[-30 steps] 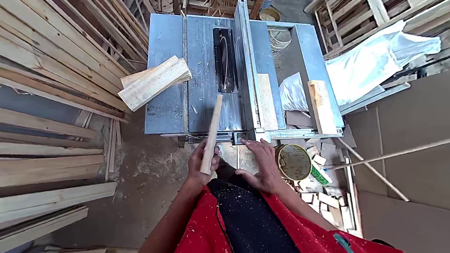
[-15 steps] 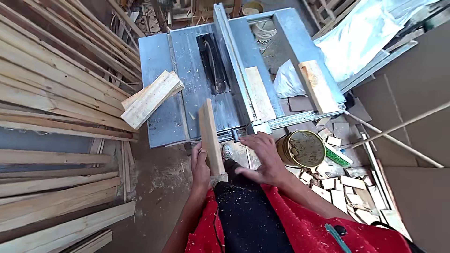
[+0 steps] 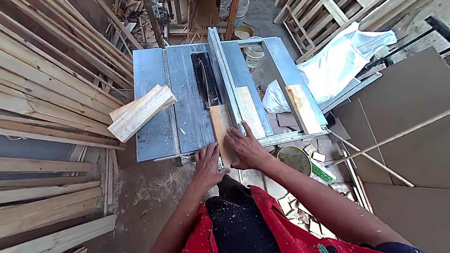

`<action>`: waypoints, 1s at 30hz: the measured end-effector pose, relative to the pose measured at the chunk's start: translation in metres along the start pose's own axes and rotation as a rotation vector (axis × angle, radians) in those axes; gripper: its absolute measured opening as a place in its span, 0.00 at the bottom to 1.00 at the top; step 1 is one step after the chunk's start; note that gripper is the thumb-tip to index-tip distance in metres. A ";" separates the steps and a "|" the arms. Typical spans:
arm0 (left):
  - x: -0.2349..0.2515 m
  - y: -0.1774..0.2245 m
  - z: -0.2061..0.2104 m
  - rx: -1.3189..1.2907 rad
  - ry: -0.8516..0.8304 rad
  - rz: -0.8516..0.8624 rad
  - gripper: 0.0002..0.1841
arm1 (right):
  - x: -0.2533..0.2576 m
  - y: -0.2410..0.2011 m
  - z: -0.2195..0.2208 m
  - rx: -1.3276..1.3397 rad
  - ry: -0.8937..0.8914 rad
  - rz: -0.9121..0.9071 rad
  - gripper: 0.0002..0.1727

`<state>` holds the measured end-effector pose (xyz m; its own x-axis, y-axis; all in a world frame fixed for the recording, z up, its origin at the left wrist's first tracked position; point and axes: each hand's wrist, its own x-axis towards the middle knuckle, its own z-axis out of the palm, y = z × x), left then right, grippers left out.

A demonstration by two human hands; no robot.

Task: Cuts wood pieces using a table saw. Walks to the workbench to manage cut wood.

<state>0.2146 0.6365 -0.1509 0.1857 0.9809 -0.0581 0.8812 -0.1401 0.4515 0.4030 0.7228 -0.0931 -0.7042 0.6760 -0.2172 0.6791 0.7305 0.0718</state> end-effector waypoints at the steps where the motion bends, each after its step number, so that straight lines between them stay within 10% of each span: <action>1: 0.006 -0.002 0.000 0.022 0.048 0.019 0.47 | 0.006 0.003 -0.001 0.002 0.000 0.004 0.67; 18: 0.077 -0.020 -0.023 -0.087 0.318 -0.155 0.32 | 0.090 0.065 -0.026 -0.042 -0.046 -0.062 0.64; 30: 0.046 -0.127 -0.053 -0.260 0.690 -0.278 0.24 | 0.154 0.105 -0.040 -0.079 -0.064 -0.064 0.64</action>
<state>0.0881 0.7066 -0.1640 -0.4134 0.8495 0.3277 0.7102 0.0756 0.7000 0.3576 0.9072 -0.0804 -0.7289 0.6223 -0.2852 0.6133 0.7788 0.1318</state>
